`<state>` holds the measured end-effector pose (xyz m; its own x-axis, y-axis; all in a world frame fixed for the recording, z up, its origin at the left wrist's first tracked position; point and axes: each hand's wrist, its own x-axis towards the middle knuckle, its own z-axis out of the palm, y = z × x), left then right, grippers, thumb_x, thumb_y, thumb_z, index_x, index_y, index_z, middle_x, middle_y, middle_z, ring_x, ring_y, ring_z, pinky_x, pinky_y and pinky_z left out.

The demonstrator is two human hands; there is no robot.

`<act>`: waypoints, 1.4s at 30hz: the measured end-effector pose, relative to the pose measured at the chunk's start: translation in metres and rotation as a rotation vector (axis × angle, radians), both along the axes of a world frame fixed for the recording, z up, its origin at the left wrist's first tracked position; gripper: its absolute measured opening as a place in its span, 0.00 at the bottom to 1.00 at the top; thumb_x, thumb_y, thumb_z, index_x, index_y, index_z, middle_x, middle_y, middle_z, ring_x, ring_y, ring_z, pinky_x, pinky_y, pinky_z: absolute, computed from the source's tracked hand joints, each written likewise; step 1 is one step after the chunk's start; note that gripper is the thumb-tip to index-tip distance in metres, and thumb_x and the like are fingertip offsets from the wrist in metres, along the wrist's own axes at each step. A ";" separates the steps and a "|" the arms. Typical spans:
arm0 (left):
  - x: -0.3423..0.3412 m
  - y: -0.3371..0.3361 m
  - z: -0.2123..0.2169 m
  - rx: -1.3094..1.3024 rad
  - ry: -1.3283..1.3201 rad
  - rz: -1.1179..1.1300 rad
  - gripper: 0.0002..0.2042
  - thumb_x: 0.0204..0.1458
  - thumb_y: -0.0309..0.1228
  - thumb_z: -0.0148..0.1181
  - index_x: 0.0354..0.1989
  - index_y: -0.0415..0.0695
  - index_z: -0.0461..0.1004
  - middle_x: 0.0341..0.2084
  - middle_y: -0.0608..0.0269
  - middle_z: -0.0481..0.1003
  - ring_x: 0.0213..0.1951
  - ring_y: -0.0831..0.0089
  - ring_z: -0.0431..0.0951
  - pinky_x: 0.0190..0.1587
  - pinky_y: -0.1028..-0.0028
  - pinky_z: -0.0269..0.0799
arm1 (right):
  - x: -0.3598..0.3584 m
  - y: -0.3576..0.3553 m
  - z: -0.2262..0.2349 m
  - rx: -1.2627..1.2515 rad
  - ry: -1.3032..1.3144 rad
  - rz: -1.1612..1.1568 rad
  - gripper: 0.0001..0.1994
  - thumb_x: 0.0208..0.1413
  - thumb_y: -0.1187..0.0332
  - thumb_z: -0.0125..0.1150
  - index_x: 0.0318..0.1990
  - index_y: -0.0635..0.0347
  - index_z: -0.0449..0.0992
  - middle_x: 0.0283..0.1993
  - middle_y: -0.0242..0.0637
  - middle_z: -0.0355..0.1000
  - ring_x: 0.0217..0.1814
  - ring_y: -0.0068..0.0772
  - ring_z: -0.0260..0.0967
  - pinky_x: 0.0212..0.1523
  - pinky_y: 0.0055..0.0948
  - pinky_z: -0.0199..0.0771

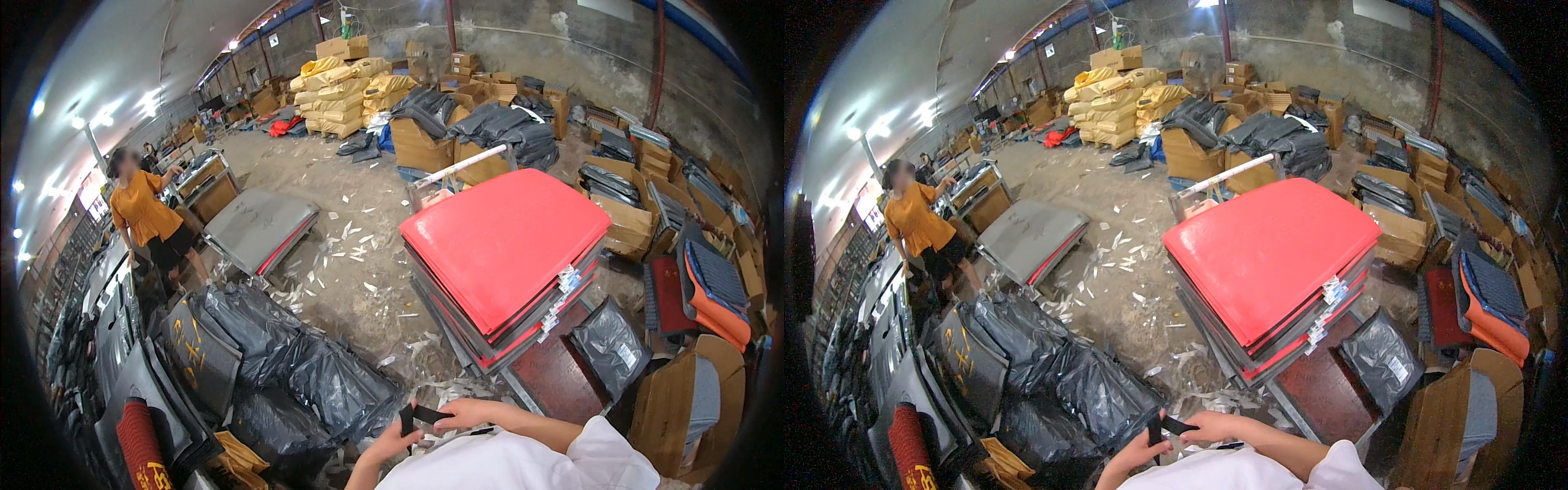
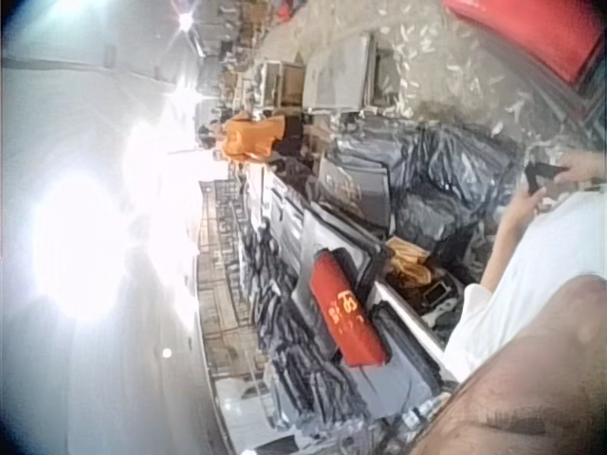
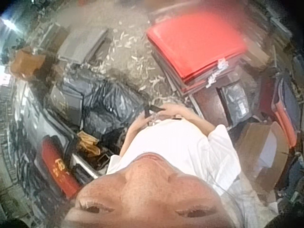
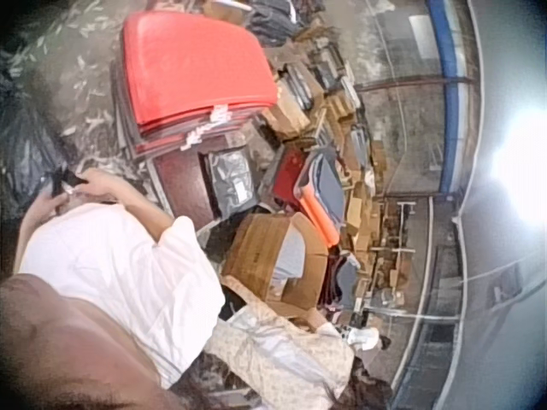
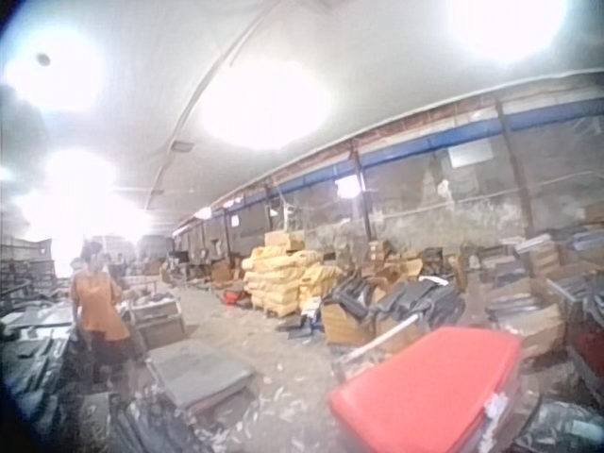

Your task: The person folds car floor mats and places them into plastic mailing bags, peels adhesive shipping labels from a roll, and applies them to the outside of the bags.

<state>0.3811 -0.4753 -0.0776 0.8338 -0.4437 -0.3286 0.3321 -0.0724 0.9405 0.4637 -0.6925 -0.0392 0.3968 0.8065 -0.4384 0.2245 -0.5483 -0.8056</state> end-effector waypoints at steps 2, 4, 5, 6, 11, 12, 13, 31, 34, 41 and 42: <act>0.002 -0.006 0.008 0.408 -0.047 -0.229 0.37 0.50 0.36 0.57 0.64 0.43 0.43 0.28 0.64 0.71 0.29 0.81 0.69 0.31 0.79 0.67 | -0.005 -0.002 -0.006 0.197 -0.211 -0.060 0.16 0.53 0.57 0.54 0.41 0.59 0.75 0.51 0.43 0.65 0.48 0.33 0.66 0.44 0.28 0.67; -0.002 -0.019 -0.004 0.333 -0.108 -0.205 0.28 0.47 0.41 0.60 0.54 0.42 0.60 0.27 0.62 0.73 0.27 0.75 0.71 0.30 0.74 0.68 | -0.003 -0.002 -0.007 0.267 -0.129 -0.101 0.15 0.53 0.57 0.54 0.40 0.58 0.76 0.54 0.42 0.63 0.52 0.34 0.63 0.46 0.29 0.66; -0.002 -0.021 -0.026 0.362 -0.174 -0.236 0.25 0.47 0.42 0.60 0.51 0.42 0.62 0.27 0.60 0.73 0.27 0.73 0.72 0.30 0.73 0.69 | -0.002 -0.001 -0.003 0.301 -0.091 -0.121 0.14 0.54 0.58 0.54 0.39 0.58 0.76 0.55 0.42 0.62 0.54 0.35 0.61 0.47 0.30 0.66; -0.001 -0.026 -0.032 0.394 -0.237 -0.267 0.23 0.47 0.43 0.60 0.47 0.42 0.65 0.27 0.59 0.73 0.27 0.71 0.73 0.30 0.71 0.69 | 0.000 0.000 0.000 0.338 -0.050 -0.140 0.14 0.54 0.58 0.54 0.39 0.57 0.77 0.57 0.41 0.61 0.56 0.36 0.59 0.48 0.30 0.66; 0.006 -0.038 -0.011 0.538 -0.231 -0.280 0.20 0.48 0.44 0.58 0.39 0.39 0.69 0.29 0.56 0.74 0.30 0.65 0.74 0.33 0.70 0.69 | 0.000 -0.004 0.023 0.436 0.570 -0.350 0.18 0.56 0.64 0.52 0.54 0.55 0.67 0.49 0.32 0.68 0.49 0.22 0.63 0.52 0.26 0.62; 0.004 -0.032 -0.026 0.499 -0.253 -0.290 0.19 0.49 0.43 0.57 0.39 0.39 0.69 0.30 0.57 0.74 0.31 0.67 0.74 0.34 0.71 0.69 | 0.003 -0.003 0.018 0.428 0.470 -0.320 0.18 0.56 0.65 0.52 0.54 0.55 0.67 0.48 0.32 0.69 0.49 0.23 0.63 0.52 0.26 0.62; 0.002 -0.027 -0.039 0.461 -0.276 -0.298 0.18 0.50 0.43 0.57 0.39 0.39 0.69 0.30 0.59 0.74 0.32 0.68 0.74 0.36 0.72 0.69 | 0.004 -0.001 0.016 0.420 0.370 -0.290 0.18 0.55 0.67 0.52 0.54 0.56 0.67 0.48 0.32 0.69 0.49 0.24 0.64 0.51 0.26 0.63; 0.001 -0.019 -0.004 0.228 -0.051 -0.202 0.14 0.51 0.33 0.58 0.42 0.38 0.67 0.28 0.66 0.72 0.31 0.81 0.69 0.34 0.79 0.66 | -0.001 -0.003 -0.041 0.273 -0.045 -0.364 0.20 0.52 0.52 0.55 0.39 0.61 0.77 0.33 0.31 0.73 0.36 0.25 0.69 0.40 0.25 0.68; 0.002 -0.023 0.008 0.125 0.021 -0.203 0.13 0.51 0.33 0.58 0.40 0.37 0.69 0.28 0.66 0.72 0.31 0.81 0.70 0.34 0.79 0.66 | -0.002 0.007 -0.031 0.241 0.311 -0.530 0.19 0.53 0.53 0.54 0.40 0.60 0.76 0.30 0.28 0.73 0.36 0.21 0.68 0.40 0.23 0.66; -0.001 -0.023 0.019 0.140 -0.004 -0.249 0.10 0.50 0.29 0.56 0.38 0.36 0.72 0.27 0.64 0.73 0.31 0.77 0.70 0.35 0.76 0.66 | -0.005 0.001 -0.064 0.252 0.196 -0.425 0.12 0.53 0.61 0.54 0.36 0.62 0.75 0.25 0.26 0.69 0.28 0.17 0.62 0.31 0.22 0.64; -0.002 -0.022 0.030 0.133 0.004 -0.220 0.10 0.50 0.29 0.55 0.38 0.36 0.72 0.27 0.63 0.73 0.31 0.75 0.71 0.35 0.75 0.67 | -0.005 0.004 -0.057 0.264 0.123 -0.372 0.11 0.52 0.64 0.54 0.37 0.62 0.75 0.25 0.26 0.69 0.28 0.17 0.62 0.31 0.22 0.64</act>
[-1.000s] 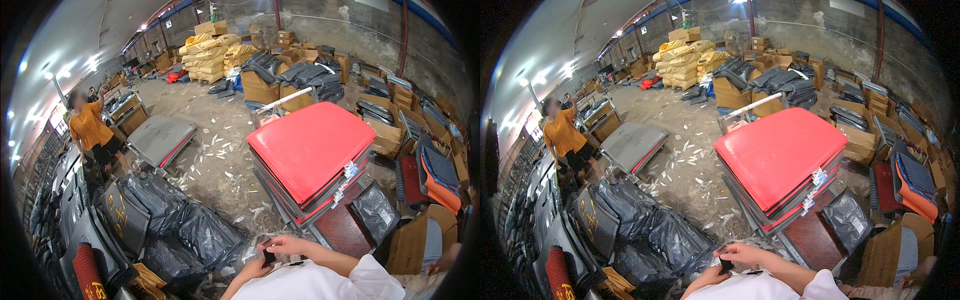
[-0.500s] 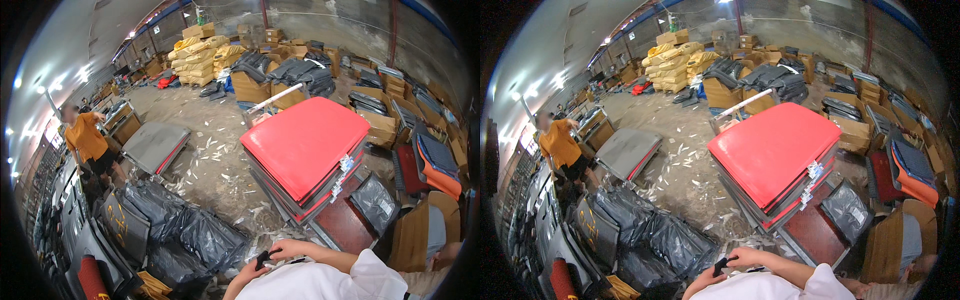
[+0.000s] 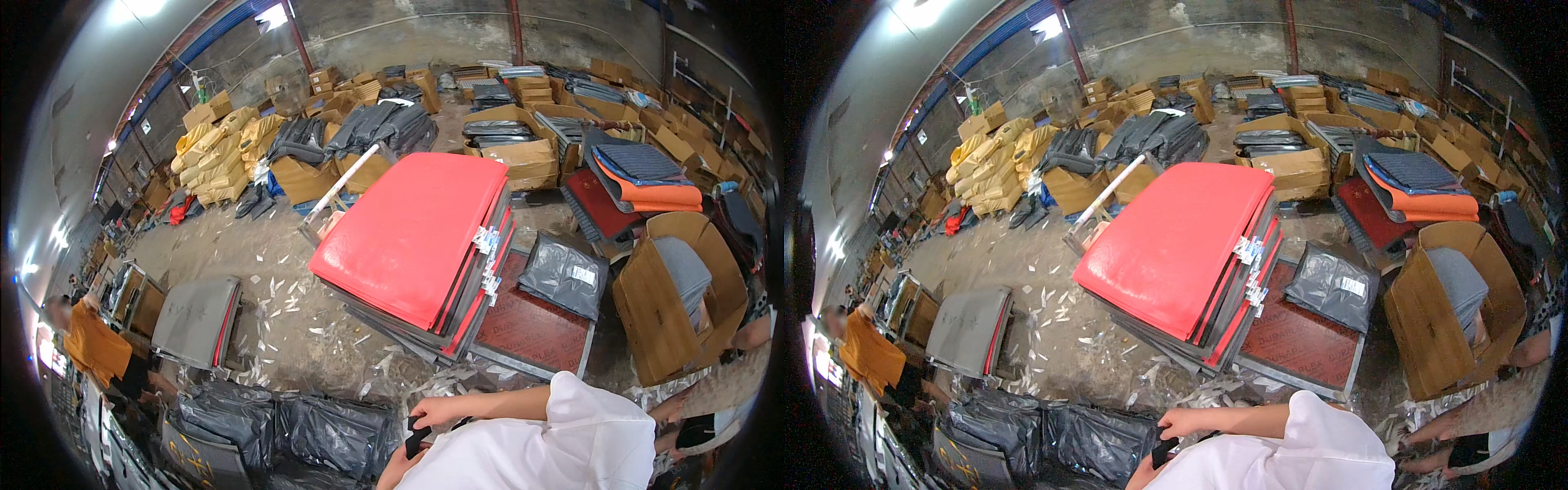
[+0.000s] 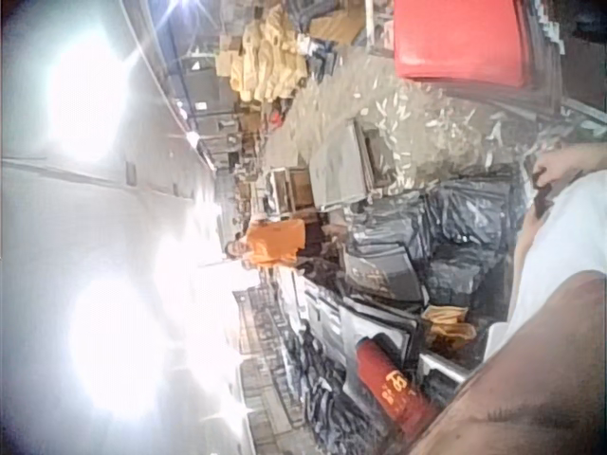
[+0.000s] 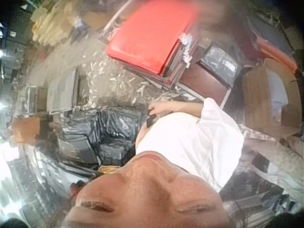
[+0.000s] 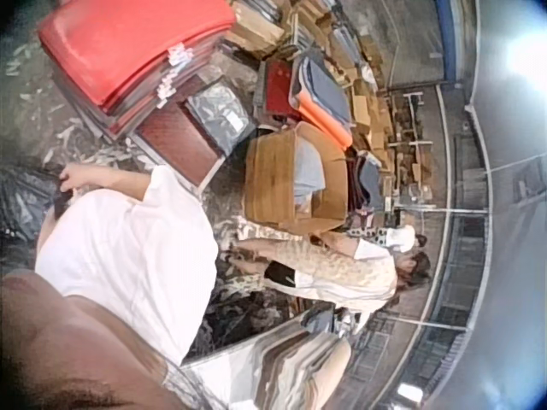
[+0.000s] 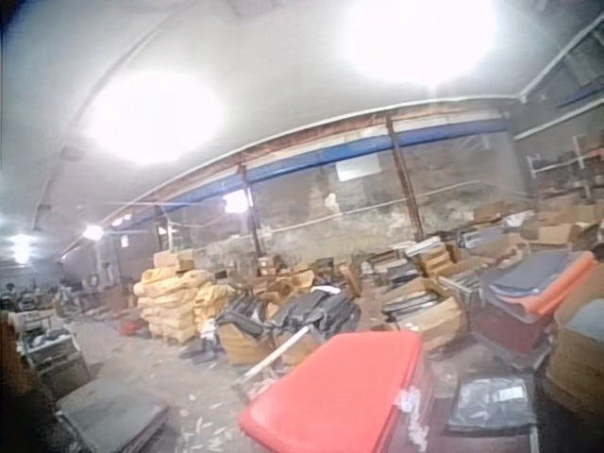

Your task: The person folds car floor mats and places them into plastic mailing bags, peels adhesive shipping labels from a roll, and applies them to the outside of the bags.

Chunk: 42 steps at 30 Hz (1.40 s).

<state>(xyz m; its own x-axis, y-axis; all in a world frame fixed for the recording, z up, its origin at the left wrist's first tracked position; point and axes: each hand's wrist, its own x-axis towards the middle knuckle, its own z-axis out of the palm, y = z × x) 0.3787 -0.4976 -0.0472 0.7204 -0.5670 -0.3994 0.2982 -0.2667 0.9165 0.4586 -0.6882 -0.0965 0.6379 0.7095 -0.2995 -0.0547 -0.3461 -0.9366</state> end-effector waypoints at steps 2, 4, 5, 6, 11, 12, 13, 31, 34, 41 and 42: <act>-0.002 -0.004 0.022 -0.011 -0.014 0.072 0.10 0.49 0.29 0.55 0.38 0.36 0.72 0.28 0.62 0.73 0.32 0.73 0.71 0.36 0.74 0.67 | 0.001 -0.003 0.005 -0.035 0.079 0.048 0.11 0.48 0.70 0.53 0.39 0.62 0.74 0.32 0.31 0.72 0.34 0.22 0.66 0.37 0.24 0.66; -0.001 -0.011 0.036 -0.034 -0.032 0.121 0.10 0.49 0.28 0.54 0.38 0.36 0.71 0.28 0.60 0.73 0.33 0.70 0.72 0.37 0.72 0.67 | -0.003 -0.006 -0.008 0.094 0.037 0.016 0.12 0.46 0.71 0.53 0.40 0.62 0.74 0.35 0.33 0.73 0.36 0.24 0.67 0.40 0.26 0.67; 0.001 -0.003 0.024 -0.046 0.015 0.080 0.12 0.50 0.28 0.53 0.41 0.35 0.70 0.32 0.59 0.73 0.35 0.70 0.71 0.39 0.73 0.66 | -0.003 -0.004 -0.003 0.062 0.026 0.071 0.12 0.46 0.71 0.53 0.40 0.62 0.73 0.36 0.33 0.73 0.37 0.24 0.67 0.41 0.26 0.67; 0.002 0.004 0.013 -0.058 0.063 0.038 0.14 0.50 0.28 0.53 0.44 0.35 0.68 0.35 0.59 0.73 0.38 0.71 0.71 0.42 0.74 0.65 | -0.001 -0.003 0.007 0.027 0.016 0.124 0.13 0.46 0.71 0.53 0.41 0.62 0.73 0.37 0.34 0.73 0.38 0.25 0.67 0.41 0.26 0.67; 0.001 0.008 0.012 -0.147 0.170 0.069 0.15 0.52 0.27 0.52 0.48 0.35 0.67 0.39 0.60 0.72 0.40 0.72 0.69 0.44 0.75 0.64 | 0.002 -0.005 0.000 0.083 0.038 0.225 0.15 0.45 0.69 0.57 0.42 0.64 0.73 0.36 0.37 0.73 0.37 0.26 0.68 0.39 0.27 0.67; 0.001 0.010 0.008 -0.171 0.180 0.071 0.16 0.52 0.27 0.52 0.48 0.35 0.66 0.39 0.60 0.72 0.40 0.72 0.69 0.44 0.74 0.64 | 0.003 -0.005 -0.002 0.106 0.079 0.236 0.15 0.46 0.68 0.58 0.42 0.64 0.72 0.36 0.37 0.73 0.38 0.26 0.68 0.40 0.27 0.67; 0.000 0.012 0.005 -0.196 0.190 0.072 0.16 0.52 0.27 0.52 0.49 0.35 0.66 0.39 0.60 0.72 0.40 0.72 0.69 0.44 0.74 0.64 | 0.004 -0.006 -0.003 0.128 0.120 0.246 0.16 0.46 0.66 0.59 0.42 0.64 0.72 0.36 0.37 0.73 0.38 0.26 0.67 0.40 0.27 0.67; -0.003 0.009 0.009 -0.131 -0.025 0.121 0.17 0.52 0.31 0.54 0.49 0.39 0.65 0.38 0.58 0.71 0.40 0.69 0.69 0.42 0.70 0.65 | -0.003 -0.004 0.018 0.052 0.174 -0.007 0.12 0.51 0.62 0.57 0.28 0.63 0.71 0.21 0.33 0.71 0.22 0.24 0.68 0.23 0.24 0.69; -0.005 0.008 0.016 -0.036 -0.041 0.135 0.17 0.51 0.33 0.56 0.48 0.41 0.67 0.37 0.56 0.71 0.38 0.70 0.69 0.41 0.69 0.65 | -0.005 -0.004 0.028 -0.019 0.145 0.066 0.12 0.54 0.61 0.56 0.28 0.61 0.71 0.20 0.27 0.67 0.22 0.18 0.63 0.24 0.20 0.65; -0.008 0.021 -0.024 -0.081 -0.111 0.430 0.11 0.52 0.27 0.54 0.41 0.34 0.73 0.29 0.65 0.77 0.30 0.81 0.73 0.37 0.80 0.67 | -0.013 0.011 0.032 0.100 0.291 0.033 0.11 0.53 0.62 0.58 0.31 0.61 0.73 0.24 0.26 0.68 0.25 0.15 0.63 0.26 0.16 0.63; -0.012 0.021 -0.023 -0.181 -0.002 0.539 0.10 0.52 0.27 0.54 0.39 0.33 0.74 0.29 0.64 0.77 0.31 0.81 0.73 0.37 0.80 0.67 | -0.014 0.013 0.039 0.122 0.304 0.032 0.10 0.53 0.63 0.58 0.35 0.60 0.73 0.25 0.26 0.68 0.26 0.14 0.63 0.27 0.15 0.62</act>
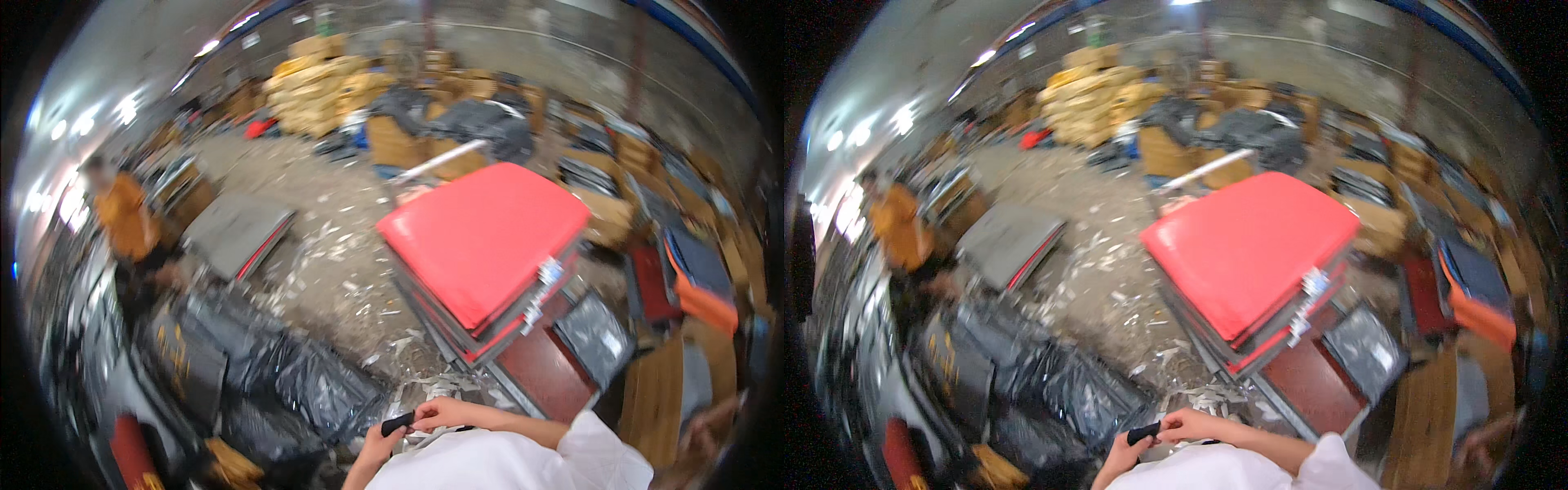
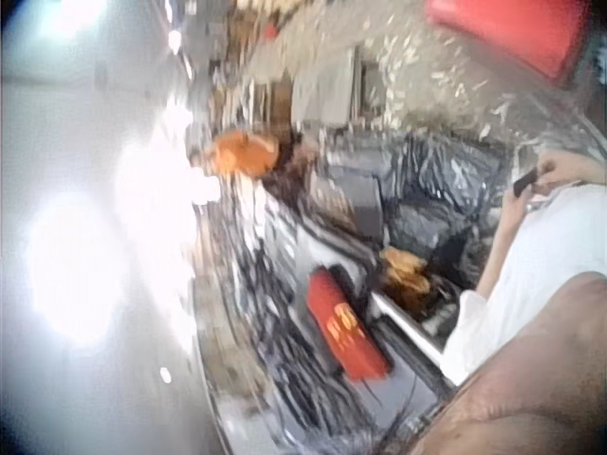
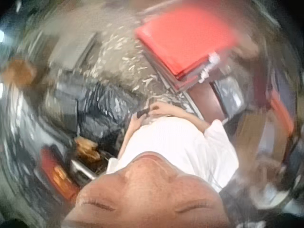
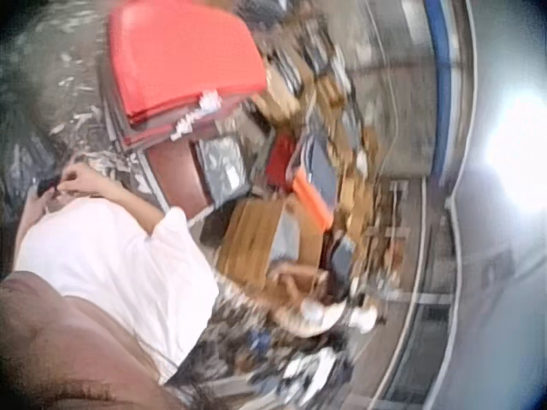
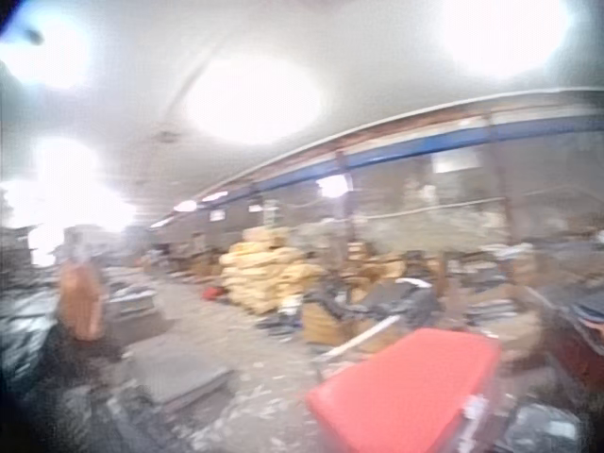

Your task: The person folds car floor mats and places them into plastic mailing bags, peels adhesive shipping labels from a roll, and applies them to the outside of the bags.

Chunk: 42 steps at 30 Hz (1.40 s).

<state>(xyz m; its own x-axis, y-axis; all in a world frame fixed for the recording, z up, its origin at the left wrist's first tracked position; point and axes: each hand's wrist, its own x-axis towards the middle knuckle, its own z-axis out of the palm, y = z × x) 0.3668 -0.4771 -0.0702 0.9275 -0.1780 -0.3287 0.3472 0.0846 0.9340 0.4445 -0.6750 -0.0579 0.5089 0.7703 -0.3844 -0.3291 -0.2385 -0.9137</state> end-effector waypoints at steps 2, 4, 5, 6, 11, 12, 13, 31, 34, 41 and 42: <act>-0.007 0.009 -0.005 -0.053 0.092 0.008 0.10 0.51 0.27 0.55 0.38 0.33 0.74 0.29 0.64 0.76 0.32 0.80 0.74 0.38 0.79 0.68 | -0.008 0.004 0.019 0.046 0.039 -0.014 0.12 0.53 0.66 0.58 0.44 0.59 0.73 0.29 0.25 0.68 0.29 0.12 0.62 0.29 0.14 0.61; -0.015 0.013 -0.015 -0.139 0.173 0.026 0.10 0.51 0.29 0.56 0.38 0.36 0.72 0.29 0.63 0.75 0.31 0.78 0.74 0.37 0.79 0.69 | -0.010 0.007 0.007 0.069 -0.011 0.028 0.19 0.51 0.71 0.59 0.53 0.53 0.69 0.31 0.24 0.67 0.31 0.12 0.60 0.30 0.14 0.61; -0.020 0.014 -0.016 -0.197 0.222 0.040 0.10 0.51 0.30 0.57 0.38 0.36 0.72 0.29 0.64 0.75 0.32 0.78 0.73 0.37 0.79 0.69 | -0.012 0.011 0.008 0.024 -0.047 0.027 0.19 0.51 0.71 0.59 0.52 0.53 0.70 0.31 0.24 0.68 0.31 0.12 0.61 0.30 0.15 0.61; -0.024 0.017 -0.018 -0.257 0.269 0.048 0.10 0.51 0.31 0.57 0.38 0.37 0.72 0.29 0.65 0.75 0.32 0.78 0.73 0.36 0.79 0.69 | -0.013 0.015 0.008 -0.017 -0.086 0.022 0.19 0.50 0.71 0.60 0.51 0.53 0.71 0.31 0.24 0.68 0.31 0.12 0.61 0.30 0.15 0.61; -0.055 0.037 -0.012 -0.322 0.185 0.160 0.10 0.51 0.34 0.56 0.36 0.40 0.73 0.28 0.67 0.75 0.32 0.80 0.72 0.37 0.79 0.67 | -0.015 0.049 0.005 -0.115 -0.087 0.102 0.18 0.47 0.69 0.64 0.48 0.58 0.71 0.37 0.29 0.71 0.38 0.17 0.66 0.35 0.17 0.66; -0.064 0.041 -0.018 -0.370 0.164 0.210 0.10 0.52 0.33 0.56 0.36 0.40 0.72 0.29 0.67 0.75 0.32 0.80 0.71 0.38 0.79 0.66 | -0.017 0.059 0.003 -0.053 -0.162 0.130 0.21 0.46 0.69 0.64 0.49 0.58 0.70 0.39 0.29 0.71 0.39 0.18 0.66 0.36 0.17 0.66; -0.072 0.046 -0.014 -0.400 0.147 0.217 0.10 0.52 0.33 0.56 0.36 0.40 0.72 0.30 0.66 0.74 0.33 0.80 0.71 0.39 0.79 0.66 | -0.019 0.069 0.000 0.010 -0.236 0.156 0.23 0.46 0.68 0.65 0.51 0.59 0.68 0.40 0.30 0.70 0.40 0.19 0.66 0.37 0.18 0.67; -0.237 0.008 0.014 -0.441 -0.099 1.110 0.26 0.53 0.40 0.53 0.59 0.41 0.59 0.48 0.61 0.70 0.46 0.75 0.70 0.50 0.76 0.62 | 0.007 0.259 -0.009 0.082 -0.320 1.130 0.09 0.48 0.78 0.57 0.39 0.66 0.74 0.32 0.29 0.70 0.32 0.16 0.64 0.33 0.16 0.65; -0.268 -0.048 0.036 -0.389 -0.114 1.371 0.25 0.55 0.39 0.51 0.59 0.44 0.59 0.48 0.61 0.70 0.48 0.78 0.69 0.50 0.78 0.61 | -0.018 0.305 0.073 0.315 -0.176 1.450 0.12 0.47 0.79 0.56 0.41 0.67 0.73 0.34 0.33 0.69 0.36 0.19 0.65 0.37 0.18 0.66; -0.228 -0.222 0.036 0.003 0.790 1.922 0.21 0.53 0.41 0.53 0.53 0.44 0.67 0.43 0.62 0.72 0.44 0.76 0.70 0.47 0.75 0.65 | -0.065 0.336 0.231 1.359 1.991 2.841 0.17 0.60 0.56 0.40 0.49 0.56 0.66 0.50 0.49 0.66 0.56 0.42 0.59 0.57 0.49 0.53; -0.212 -0.238 0.044 -0.101 0.751 2.013 0.21 0.53 0.41 0.53 0.53 0.44 0.66 0.44 0.61 0.72 0.45 0.75 0.70 0.48 0.74 0.64 | -0.066 0.336 0.241 1.456 2.001 2.833 0.16 0.60 0.58 0.41 0.48 0.57 0.67 0.48 0.47 0.67 0.54 0.40 0.60 0.56 0.45 0.54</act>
<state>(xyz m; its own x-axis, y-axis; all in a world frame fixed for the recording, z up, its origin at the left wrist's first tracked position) 0.1545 -0.7146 -0.0261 -0.4349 0.5875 -0.6824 -0.0483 0.7415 0.6692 0.3787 -0.3392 0.1827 0.2643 -0.6298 0.7304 -0.2156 -0.7767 -0.5918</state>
